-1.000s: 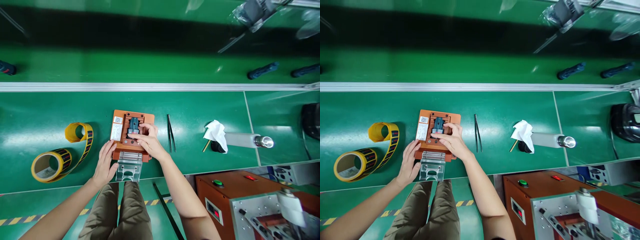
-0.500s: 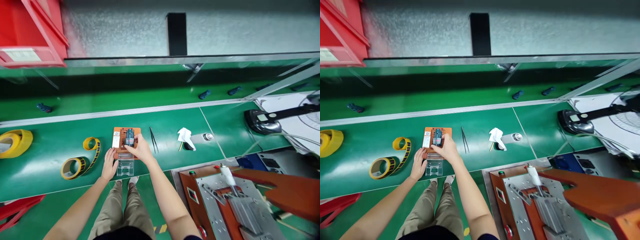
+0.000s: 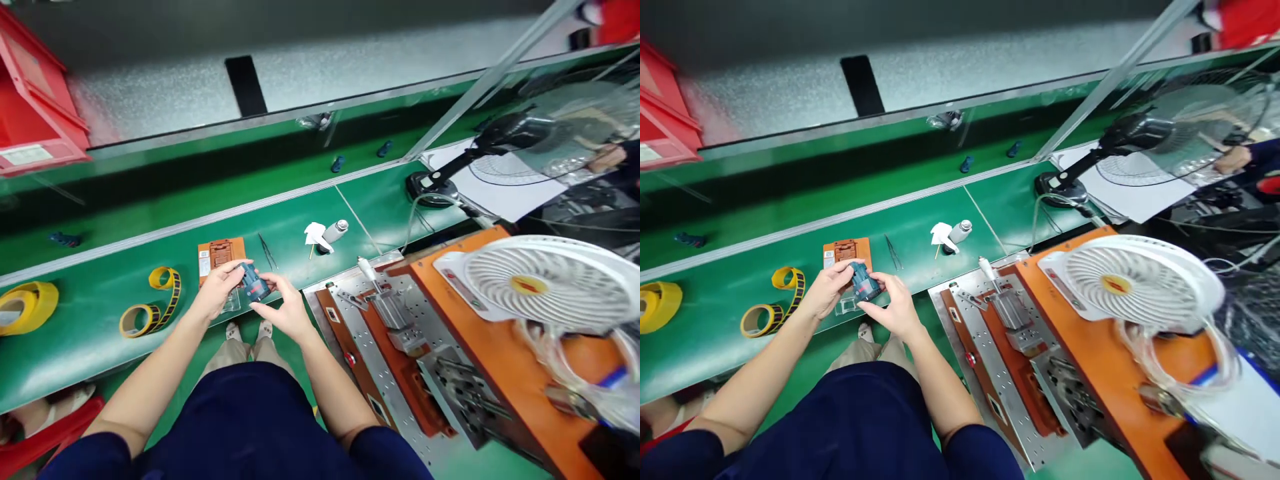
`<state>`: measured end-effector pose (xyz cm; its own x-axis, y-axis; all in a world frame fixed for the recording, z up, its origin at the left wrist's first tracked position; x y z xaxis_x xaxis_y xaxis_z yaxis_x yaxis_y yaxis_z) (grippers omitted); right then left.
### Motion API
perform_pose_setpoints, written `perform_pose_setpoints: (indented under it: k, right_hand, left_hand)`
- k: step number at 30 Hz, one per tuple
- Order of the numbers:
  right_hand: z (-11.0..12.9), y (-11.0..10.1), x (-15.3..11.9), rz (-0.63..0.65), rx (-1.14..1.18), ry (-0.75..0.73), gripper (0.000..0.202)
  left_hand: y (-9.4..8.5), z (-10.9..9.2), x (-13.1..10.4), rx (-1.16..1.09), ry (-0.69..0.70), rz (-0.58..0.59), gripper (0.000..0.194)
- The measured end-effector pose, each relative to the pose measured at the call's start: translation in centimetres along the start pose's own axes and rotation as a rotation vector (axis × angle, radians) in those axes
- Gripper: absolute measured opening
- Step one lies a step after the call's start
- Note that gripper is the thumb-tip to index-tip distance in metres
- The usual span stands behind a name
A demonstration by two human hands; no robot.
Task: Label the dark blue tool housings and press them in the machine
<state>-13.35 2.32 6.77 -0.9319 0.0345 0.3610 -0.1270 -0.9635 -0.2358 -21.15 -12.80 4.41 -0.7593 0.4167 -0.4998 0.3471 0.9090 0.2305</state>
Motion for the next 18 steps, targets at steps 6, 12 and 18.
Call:
perform_pose_setpoints:
  k: [6, 12, 18]
  right_hand:
    - [1.8, -4.7, -1.7, -0.104, 0.283, 0.224, 0.039]
    - [2.9, -5.7, -3.4, -0.222, 0.576, 0.343, 0.034]
    - [3.5, -6.1, -3.6, -0.345, 0.739, 0.399, 0.035]
  left_hand:
    - [7.0, -3.1, -2.1, 0.021, 0.155, 0.113, 0.047]
    - [11.6, -3.6, -2.6, 0.007, 0.148, 0.272, 0.048]
    - [12.9, -4.0, -2.2, 0.016, 0.151, 0.296, 0.05]
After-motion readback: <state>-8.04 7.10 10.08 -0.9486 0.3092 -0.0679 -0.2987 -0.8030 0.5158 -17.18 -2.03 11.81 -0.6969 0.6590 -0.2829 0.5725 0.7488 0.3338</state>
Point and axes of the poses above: each hand's wrist, its own x-axis towards the middle knuckle, its own y-axis out of the palm, z = x × y, the point moved 6 cm from there along x, towards the middle knuckle, and after that the axes turned 11 degrees about -y, right-handed, at the moved point
